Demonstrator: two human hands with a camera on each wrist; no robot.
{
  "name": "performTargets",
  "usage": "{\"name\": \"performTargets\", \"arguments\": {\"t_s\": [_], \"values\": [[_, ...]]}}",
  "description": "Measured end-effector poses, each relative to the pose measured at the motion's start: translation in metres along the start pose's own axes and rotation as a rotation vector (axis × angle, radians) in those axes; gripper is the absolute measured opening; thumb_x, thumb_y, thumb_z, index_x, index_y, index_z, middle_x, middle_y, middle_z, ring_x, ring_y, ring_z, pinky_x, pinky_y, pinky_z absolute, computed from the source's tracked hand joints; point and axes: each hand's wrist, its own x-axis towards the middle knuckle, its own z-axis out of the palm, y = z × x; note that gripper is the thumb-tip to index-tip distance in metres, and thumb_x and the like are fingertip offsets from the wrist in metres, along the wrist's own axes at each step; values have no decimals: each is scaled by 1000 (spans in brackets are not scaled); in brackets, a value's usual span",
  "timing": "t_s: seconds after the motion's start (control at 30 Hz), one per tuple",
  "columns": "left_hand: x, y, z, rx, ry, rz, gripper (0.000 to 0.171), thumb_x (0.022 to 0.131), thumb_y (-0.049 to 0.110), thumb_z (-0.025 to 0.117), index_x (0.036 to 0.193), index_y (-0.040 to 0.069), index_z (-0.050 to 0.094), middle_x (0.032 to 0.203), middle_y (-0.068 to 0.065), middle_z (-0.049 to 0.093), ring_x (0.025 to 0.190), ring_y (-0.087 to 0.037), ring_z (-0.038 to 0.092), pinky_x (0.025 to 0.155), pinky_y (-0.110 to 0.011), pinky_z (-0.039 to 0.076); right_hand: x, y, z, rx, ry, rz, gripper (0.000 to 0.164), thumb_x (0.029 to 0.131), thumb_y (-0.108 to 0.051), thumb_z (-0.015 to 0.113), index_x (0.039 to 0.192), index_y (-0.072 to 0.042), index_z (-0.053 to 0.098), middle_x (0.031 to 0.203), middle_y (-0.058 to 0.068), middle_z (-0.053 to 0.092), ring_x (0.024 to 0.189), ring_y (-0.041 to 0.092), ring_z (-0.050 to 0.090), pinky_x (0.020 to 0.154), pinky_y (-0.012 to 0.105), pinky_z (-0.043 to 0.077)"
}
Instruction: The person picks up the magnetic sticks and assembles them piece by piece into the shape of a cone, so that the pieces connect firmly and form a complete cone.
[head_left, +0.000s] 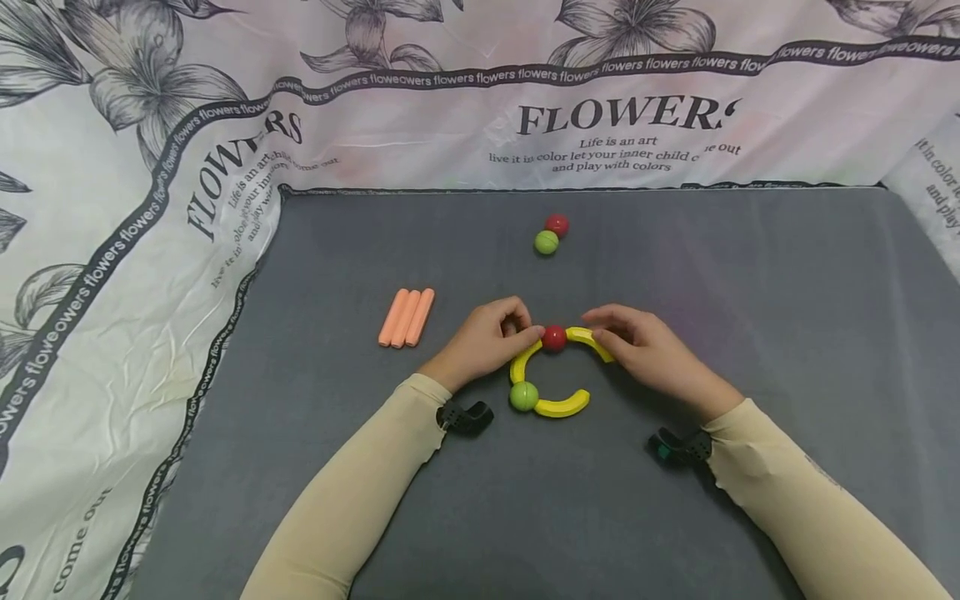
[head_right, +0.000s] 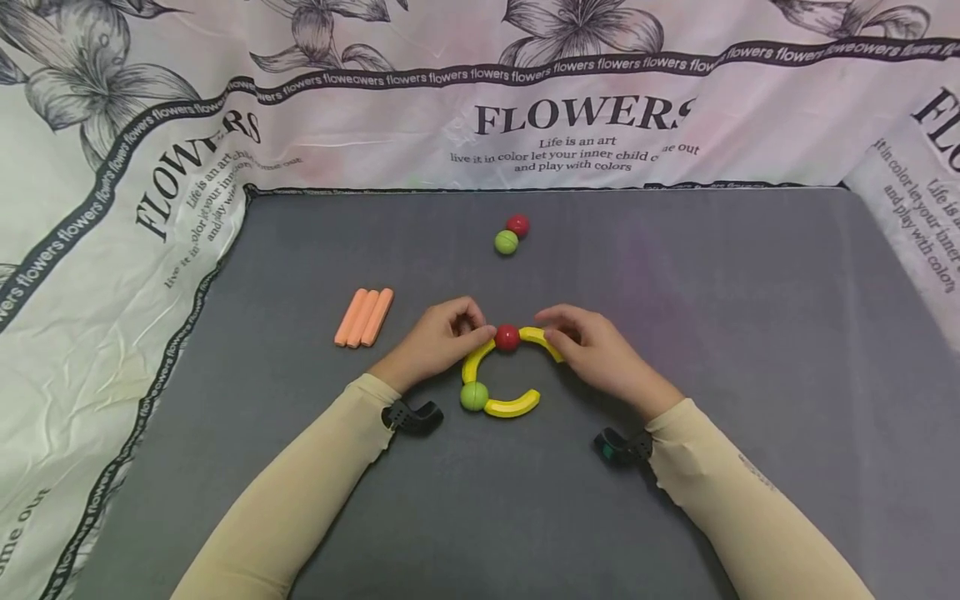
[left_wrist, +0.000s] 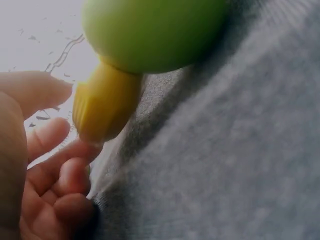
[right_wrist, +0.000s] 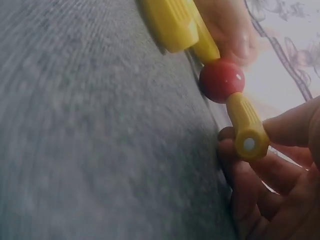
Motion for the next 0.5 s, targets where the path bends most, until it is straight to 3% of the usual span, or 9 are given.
{"name": "performTargets", "arguments": {"t_s": [0.17, 0.5], "values": [[0, 3, -3, 63, -39, 5, 35, 99, 36, 75, 130, 20, 68, 116, 5, 66, 68, -18, 50, 64, -28, 42, 10, -7, 4, -27, -47, -10, 29, 110, -17, 57, 134, -5, 68, 118, 11, 73, 90, 19, 62, 77, 29, 51], [1, 1, -1, 130, -79, 28, 27, 97, 35, 76, 121, 22, 72, 116, 7, 63, 80, -16, 53, 72, -28, 45, 31, -15, -6, -128, -148, -37, 26, 106, -13, 64, 130, -4, 70, 115, 11, 73, 90, 20, 65, 79, 37, 54]]}}
